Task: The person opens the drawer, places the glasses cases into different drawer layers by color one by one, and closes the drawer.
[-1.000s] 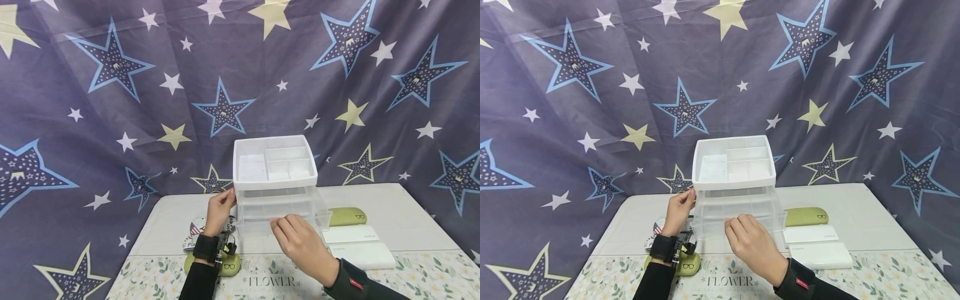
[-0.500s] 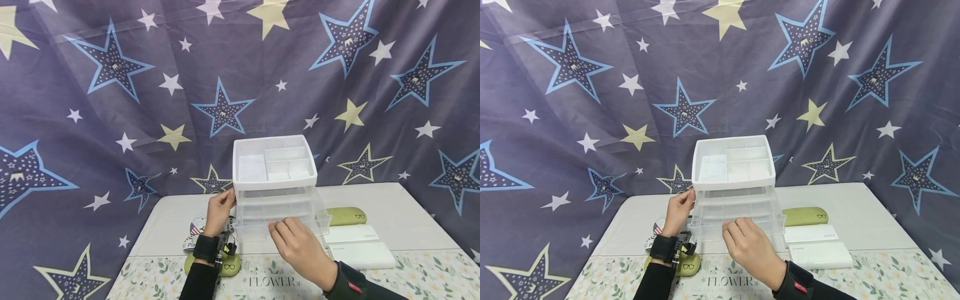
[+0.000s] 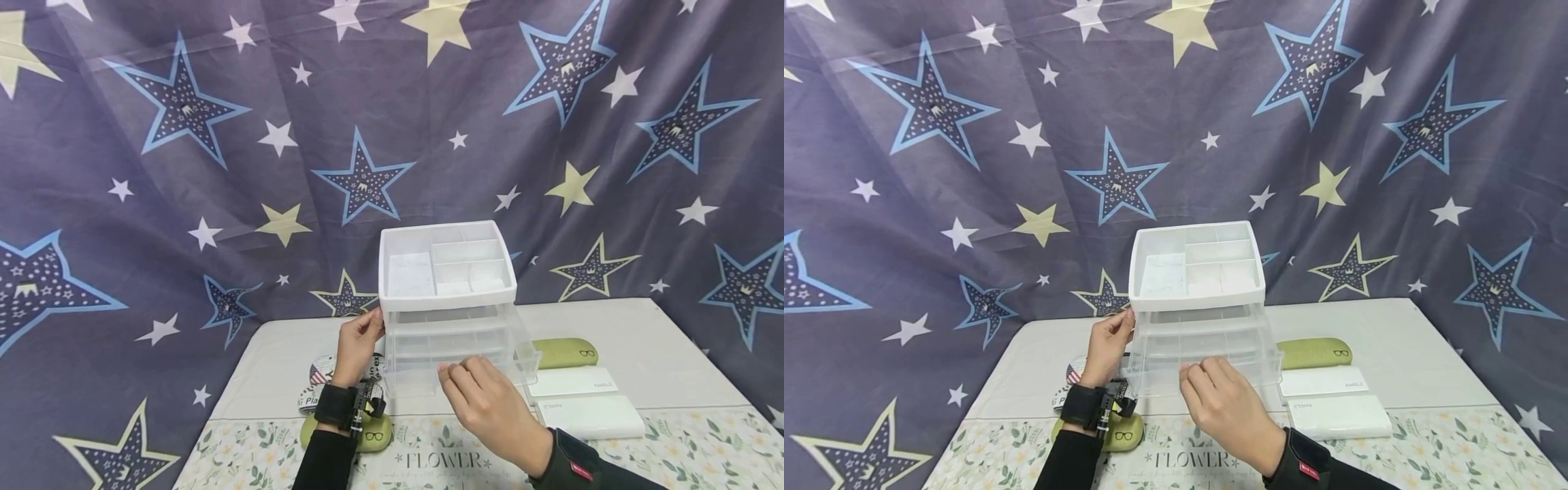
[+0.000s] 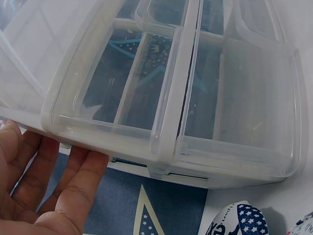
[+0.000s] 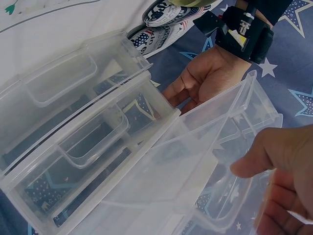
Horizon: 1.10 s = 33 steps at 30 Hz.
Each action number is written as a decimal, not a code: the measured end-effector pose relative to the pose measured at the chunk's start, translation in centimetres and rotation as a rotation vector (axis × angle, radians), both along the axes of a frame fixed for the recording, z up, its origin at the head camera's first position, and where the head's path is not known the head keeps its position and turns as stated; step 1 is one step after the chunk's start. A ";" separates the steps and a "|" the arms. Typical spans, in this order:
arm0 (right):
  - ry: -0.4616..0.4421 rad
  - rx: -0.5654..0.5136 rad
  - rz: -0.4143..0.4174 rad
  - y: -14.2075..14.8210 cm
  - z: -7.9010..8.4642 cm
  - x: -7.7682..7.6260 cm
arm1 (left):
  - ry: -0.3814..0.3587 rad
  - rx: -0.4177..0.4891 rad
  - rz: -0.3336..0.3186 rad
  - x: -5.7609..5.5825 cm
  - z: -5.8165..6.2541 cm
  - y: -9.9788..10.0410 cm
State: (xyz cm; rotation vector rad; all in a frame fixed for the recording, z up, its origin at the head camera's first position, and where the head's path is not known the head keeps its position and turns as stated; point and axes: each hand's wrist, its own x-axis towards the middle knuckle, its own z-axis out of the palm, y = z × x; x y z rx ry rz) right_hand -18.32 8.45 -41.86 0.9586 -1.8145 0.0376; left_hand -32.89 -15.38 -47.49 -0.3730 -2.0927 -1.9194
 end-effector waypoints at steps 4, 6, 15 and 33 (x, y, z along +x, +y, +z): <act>-0.002 -0.002 0.017 0.1 -0.3 0.2 | -0.003 0.000 -0.003 0.1 0.0 -0.1; -0.002 -0.008 0.020 0.1 -0.4 0.2 | -0.005 -0.002 -0.001 0.1 0.0 0.0; -0.015 -0.021 0.025 0.4 -0.9 0.5 | -0.004 -0.006 0.005 0.0 0.0 0.0; -0.177 -0.019 0.171 2.6 -4.7 1.6 | 0.012 0.017 -0.011 -0.1 -0.3 0.0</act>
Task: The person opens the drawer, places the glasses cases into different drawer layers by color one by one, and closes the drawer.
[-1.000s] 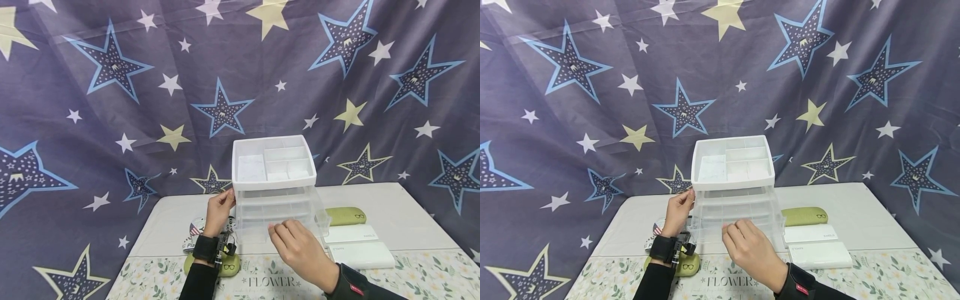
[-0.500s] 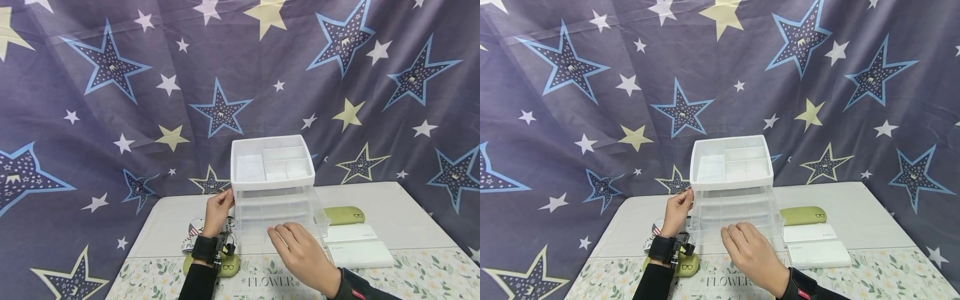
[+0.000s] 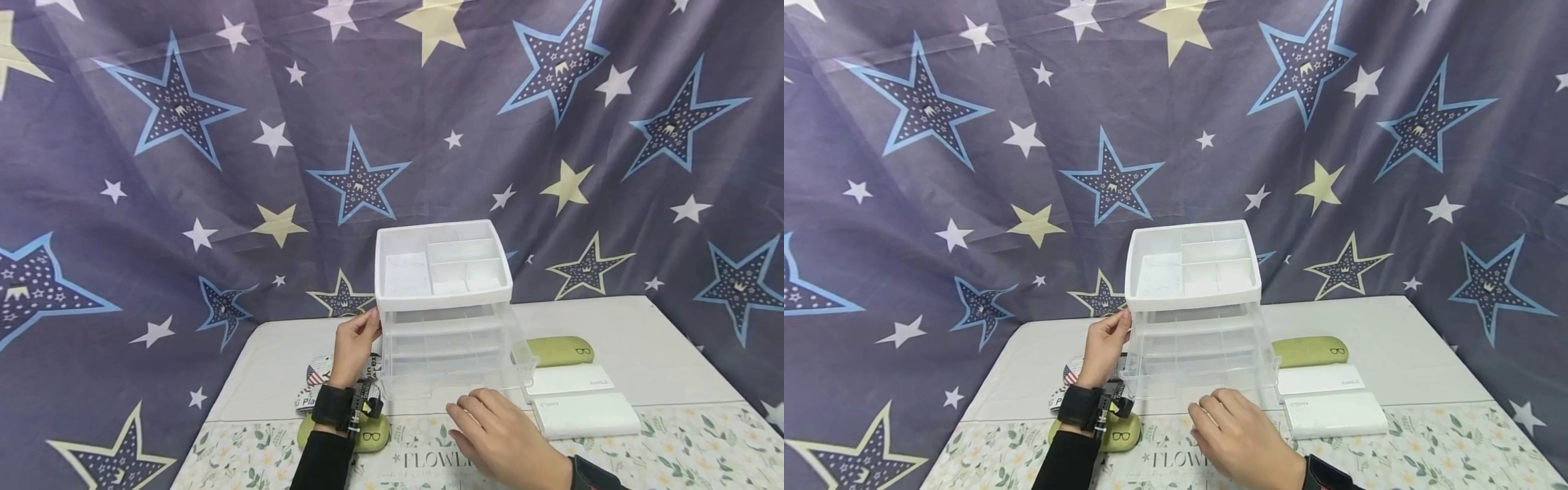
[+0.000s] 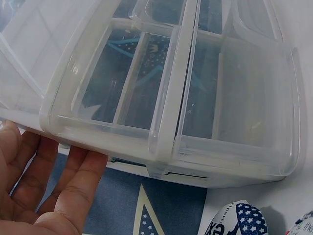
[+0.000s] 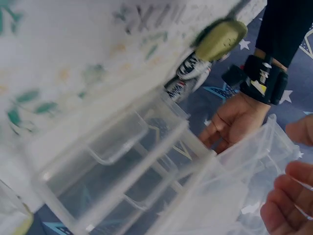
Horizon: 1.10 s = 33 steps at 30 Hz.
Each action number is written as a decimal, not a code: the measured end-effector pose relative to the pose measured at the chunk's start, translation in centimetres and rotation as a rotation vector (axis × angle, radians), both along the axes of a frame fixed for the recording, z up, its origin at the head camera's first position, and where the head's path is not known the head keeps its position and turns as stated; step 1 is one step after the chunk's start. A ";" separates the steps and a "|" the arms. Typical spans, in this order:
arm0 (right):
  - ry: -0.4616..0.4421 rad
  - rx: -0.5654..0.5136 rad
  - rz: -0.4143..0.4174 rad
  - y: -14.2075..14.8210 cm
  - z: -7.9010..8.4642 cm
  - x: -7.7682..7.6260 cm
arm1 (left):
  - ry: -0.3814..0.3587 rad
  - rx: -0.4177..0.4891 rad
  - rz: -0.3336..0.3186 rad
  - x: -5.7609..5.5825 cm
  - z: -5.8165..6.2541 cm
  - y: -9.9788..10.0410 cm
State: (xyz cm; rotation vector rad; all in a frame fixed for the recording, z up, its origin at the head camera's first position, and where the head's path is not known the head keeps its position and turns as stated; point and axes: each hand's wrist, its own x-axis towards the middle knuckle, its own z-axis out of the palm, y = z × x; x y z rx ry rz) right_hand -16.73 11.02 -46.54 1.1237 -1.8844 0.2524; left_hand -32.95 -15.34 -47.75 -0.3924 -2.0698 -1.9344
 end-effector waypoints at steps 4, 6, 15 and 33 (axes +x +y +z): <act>-0.161 0.069 -0.005 1.1 -1.5 0.2 | -0.003 -0.004 0.002 0.0 0.0 0.0; -0.242 0.110 -0.026 1.7 -2.1 0.3 | -0.005 -0.003 0.002 0.0 0.0 0.0; -0.420 0.183 -0.062 4.6 -4.0 0.0 | -0.011 -0.012 0.014 0.0 0.0 0.2; -0.584 0.268 -0.117 9.6 -4.7 -1.0 | -0.007 0.005 -0.012 -0.1 -0.1 0.0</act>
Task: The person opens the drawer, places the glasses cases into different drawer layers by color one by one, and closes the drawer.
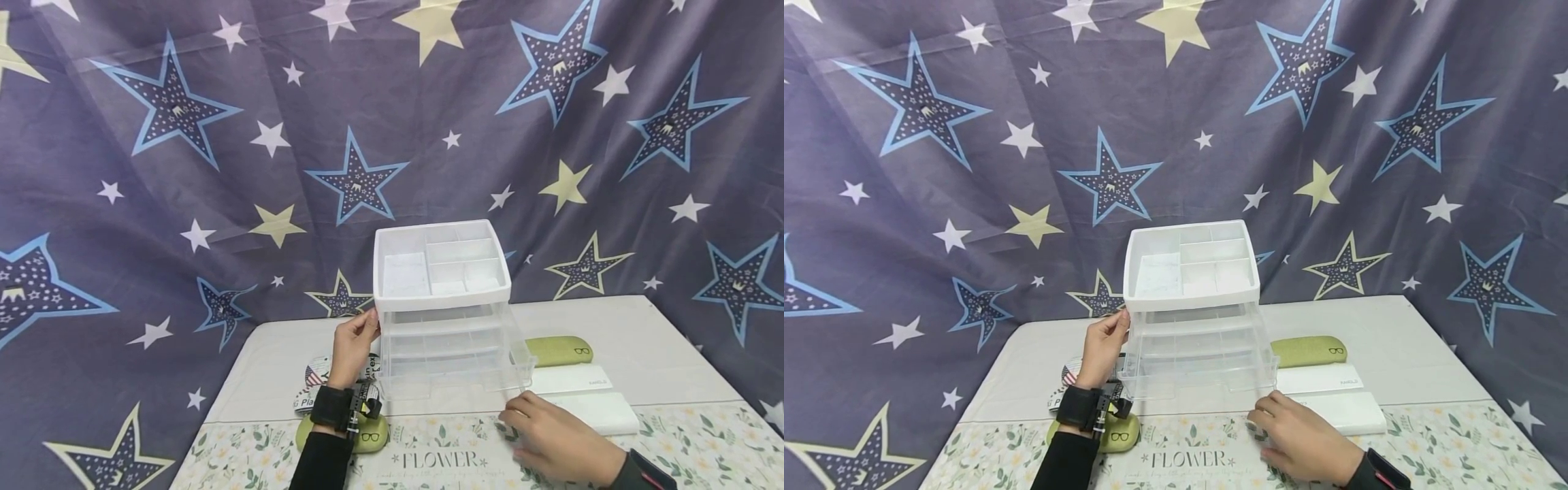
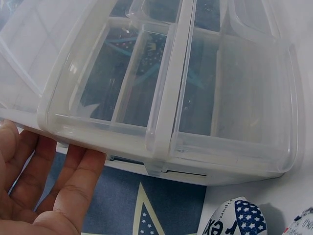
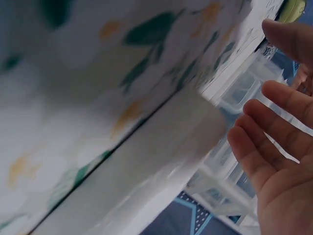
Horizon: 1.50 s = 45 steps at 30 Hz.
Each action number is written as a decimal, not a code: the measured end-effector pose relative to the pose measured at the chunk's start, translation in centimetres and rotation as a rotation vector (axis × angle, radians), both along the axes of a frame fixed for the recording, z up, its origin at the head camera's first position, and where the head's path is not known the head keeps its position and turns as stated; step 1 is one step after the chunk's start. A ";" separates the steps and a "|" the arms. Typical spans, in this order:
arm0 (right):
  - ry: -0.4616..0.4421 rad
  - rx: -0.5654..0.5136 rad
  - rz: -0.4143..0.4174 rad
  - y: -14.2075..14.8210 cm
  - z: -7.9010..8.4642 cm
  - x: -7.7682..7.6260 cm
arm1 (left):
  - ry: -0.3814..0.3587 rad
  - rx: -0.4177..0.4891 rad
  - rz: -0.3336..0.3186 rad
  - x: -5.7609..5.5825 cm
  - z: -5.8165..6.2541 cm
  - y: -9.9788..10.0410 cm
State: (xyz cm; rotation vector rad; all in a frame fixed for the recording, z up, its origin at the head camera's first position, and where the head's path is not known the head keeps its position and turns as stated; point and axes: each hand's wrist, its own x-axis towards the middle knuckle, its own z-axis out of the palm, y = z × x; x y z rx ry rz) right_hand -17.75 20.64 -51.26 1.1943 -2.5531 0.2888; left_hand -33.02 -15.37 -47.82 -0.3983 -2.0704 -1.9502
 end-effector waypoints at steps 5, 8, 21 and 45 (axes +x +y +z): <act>-0.017 -0.013 -0.030 1.4 -0.2 -0.1 | -0.007 0.004 0.013 0.1 0.1 0.1; -0.005 -0.001 -0.037 2.2 -0.4 -0.3 | -0.004 0.007 0.012 0.2 0.1 0.0; -0.049 -0.016 -0.141 5.0 -0.8 -0.7 | 0.003 -0.001 0.014 0.2 0.2 0.1; -0.243 0.037 -0.232 8.3 1.0 -0.9 | 0.010 -0.016 0.017 0.2 0.3 0.2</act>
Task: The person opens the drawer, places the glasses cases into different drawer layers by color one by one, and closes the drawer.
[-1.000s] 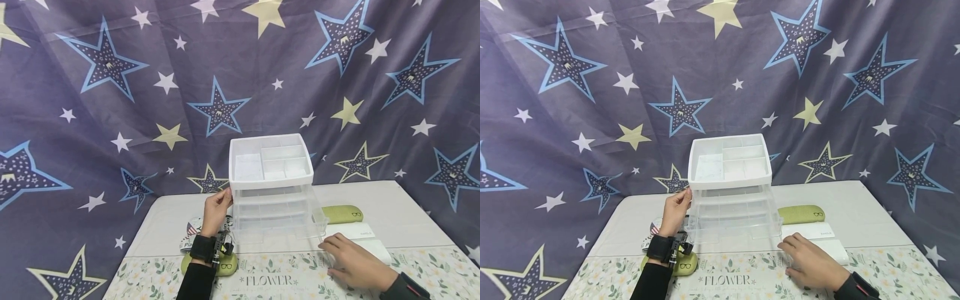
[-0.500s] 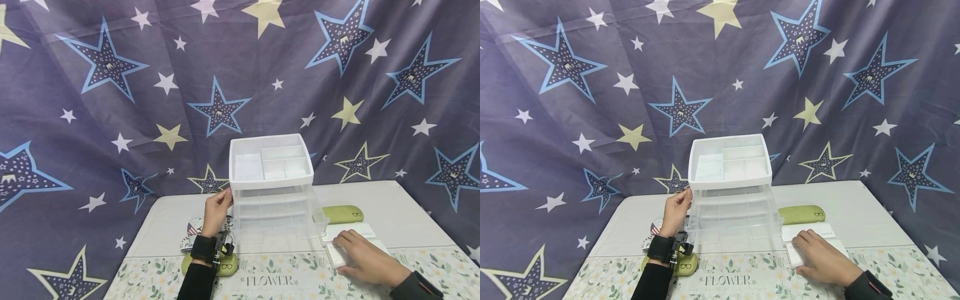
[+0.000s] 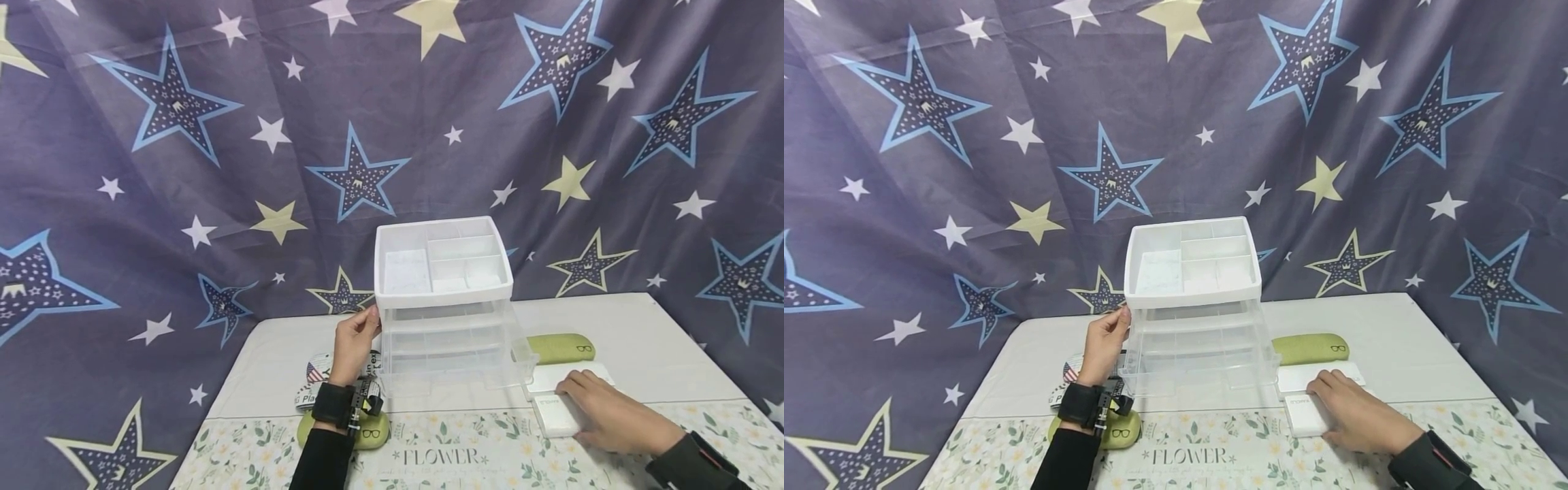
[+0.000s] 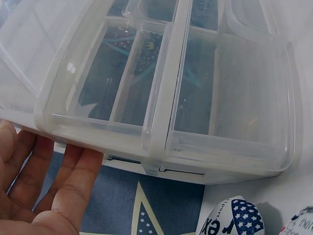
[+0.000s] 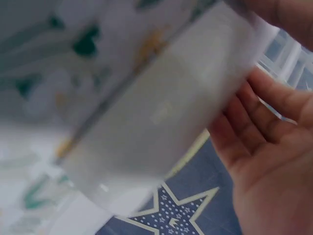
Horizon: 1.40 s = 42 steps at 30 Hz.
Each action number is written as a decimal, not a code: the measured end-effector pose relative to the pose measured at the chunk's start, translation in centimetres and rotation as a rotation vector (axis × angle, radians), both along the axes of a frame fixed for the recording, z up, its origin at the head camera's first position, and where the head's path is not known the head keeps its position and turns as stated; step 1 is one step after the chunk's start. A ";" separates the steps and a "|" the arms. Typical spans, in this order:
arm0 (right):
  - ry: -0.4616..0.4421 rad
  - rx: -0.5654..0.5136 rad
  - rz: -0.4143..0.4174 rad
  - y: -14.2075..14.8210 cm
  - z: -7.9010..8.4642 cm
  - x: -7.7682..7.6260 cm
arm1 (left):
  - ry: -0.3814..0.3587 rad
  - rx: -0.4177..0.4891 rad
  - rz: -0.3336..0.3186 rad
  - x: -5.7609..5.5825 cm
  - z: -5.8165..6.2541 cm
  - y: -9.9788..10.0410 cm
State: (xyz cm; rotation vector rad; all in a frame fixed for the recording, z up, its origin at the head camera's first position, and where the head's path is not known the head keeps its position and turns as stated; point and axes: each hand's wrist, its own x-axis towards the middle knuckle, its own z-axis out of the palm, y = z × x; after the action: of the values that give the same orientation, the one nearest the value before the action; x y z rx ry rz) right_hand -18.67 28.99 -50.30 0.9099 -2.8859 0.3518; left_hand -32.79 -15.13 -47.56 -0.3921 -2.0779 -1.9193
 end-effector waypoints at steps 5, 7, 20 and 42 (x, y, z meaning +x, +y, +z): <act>-0.159 0.011 -0.010 0.0 0.6 -0.4 | -0.001 0.003 0.009 0.1 0.0 0.0; -0.179 0.018 -0.019 0.0 0.7 -0.4 | -0.001 0.000 0.008 0.0 -0.1 0.0; -0.167 0.067 -0.044 0.1 1.5 -0.2 | -0.002 -0.012 0.000 0.1 -0.1 0.1; -0.037 0.139 0.041 -0.2 6.8 -1.9 | -0.007 -0.005 0.010 0.0 -0.1 -0.1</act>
State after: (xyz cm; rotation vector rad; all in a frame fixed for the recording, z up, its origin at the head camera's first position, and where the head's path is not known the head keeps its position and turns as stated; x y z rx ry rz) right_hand -20.56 28.78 -43.47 0.9951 -2.9606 0.1745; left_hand -32.81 -15.21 -47.64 -0.3757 -2.0858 -1.9132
